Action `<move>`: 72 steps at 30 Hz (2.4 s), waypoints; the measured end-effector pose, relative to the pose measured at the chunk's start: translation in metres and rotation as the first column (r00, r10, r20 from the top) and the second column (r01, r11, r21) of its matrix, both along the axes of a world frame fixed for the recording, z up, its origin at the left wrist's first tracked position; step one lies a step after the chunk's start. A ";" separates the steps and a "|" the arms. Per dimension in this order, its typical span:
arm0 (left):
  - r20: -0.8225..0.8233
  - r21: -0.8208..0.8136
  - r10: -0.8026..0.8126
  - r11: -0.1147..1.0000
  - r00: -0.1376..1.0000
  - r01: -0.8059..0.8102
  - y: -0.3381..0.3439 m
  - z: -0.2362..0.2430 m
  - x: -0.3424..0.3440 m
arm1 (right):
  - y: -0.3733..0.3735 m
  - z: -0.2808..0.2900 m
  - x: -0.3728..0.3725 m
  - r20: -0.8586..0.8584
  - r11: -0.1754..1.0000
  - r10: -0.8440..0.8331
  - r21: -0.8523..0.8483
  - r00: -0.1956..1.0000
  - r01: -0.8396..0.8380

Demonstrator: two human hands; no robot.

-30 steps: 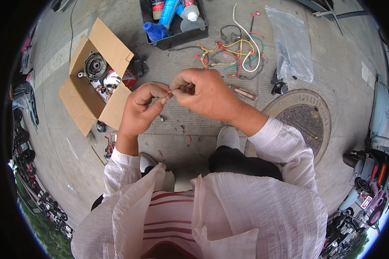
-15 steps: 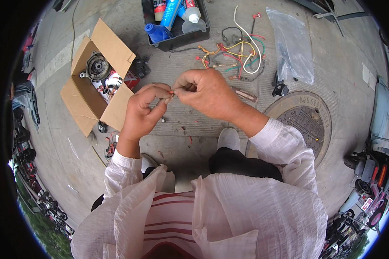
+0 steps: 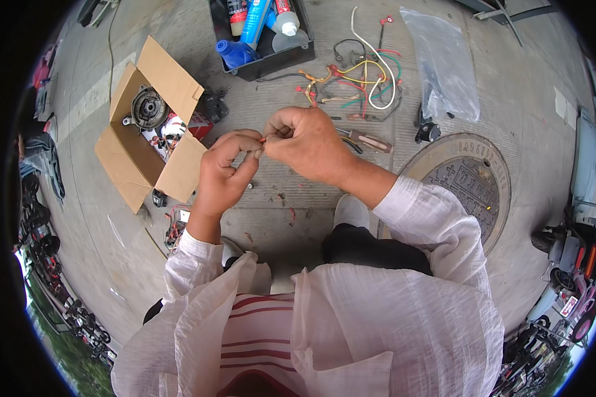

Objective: The person is repairing wires using pliers and a screwdriver. They strip the insulation from the wires, twist the exposed strands, and connect them together.

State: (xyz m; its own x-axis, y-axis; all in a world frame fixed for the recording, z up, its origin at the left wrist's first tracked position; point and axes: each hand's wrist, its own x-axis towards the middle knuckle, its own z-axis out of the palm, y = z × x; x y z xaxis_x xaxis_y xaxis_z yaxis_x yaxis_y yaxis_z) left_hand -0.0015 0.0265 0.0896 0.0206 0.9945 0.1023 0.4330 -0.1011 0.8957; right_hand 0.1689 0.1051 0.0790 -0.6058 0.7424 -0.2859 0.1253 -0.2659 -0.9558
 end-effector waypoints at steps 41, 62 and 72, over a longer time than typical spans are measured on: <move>0.661 -0.415 0.038 0.851 0.750 0.322 -0.008 -0.012 -0.024 | 0.009 0.018 0.004 0.202 0.618 0.340 0.688 0.918 -0.380; 0.690 -0.407 0.063 0.857 0.721 0.315 -0.006 -0.017 -0.024 | 0.008 0.010 0.001 0.207 0.633 0.295 0.689 0.933 -0.353; 0.680 -0.397 0.052 0.865 0.731 0.308 -0.006 -0.014 -0.023 | 0.009 0.012 0.003 0.195 0.621 0.269 0.713 0.943 -0.325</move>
State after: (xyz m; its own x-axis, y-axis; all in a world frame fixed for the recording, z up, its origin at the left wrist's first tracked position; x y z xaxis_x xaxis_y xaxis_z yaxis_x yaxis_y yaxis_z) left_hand -0.0240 0.0206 0.0758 0.2590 0.9122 -0.3175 -0.2598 0.3824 0.8867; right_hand 0.1717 0.1140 0.0909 -0.8329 0.5086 0.2184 0.1370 0.5718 -0.8089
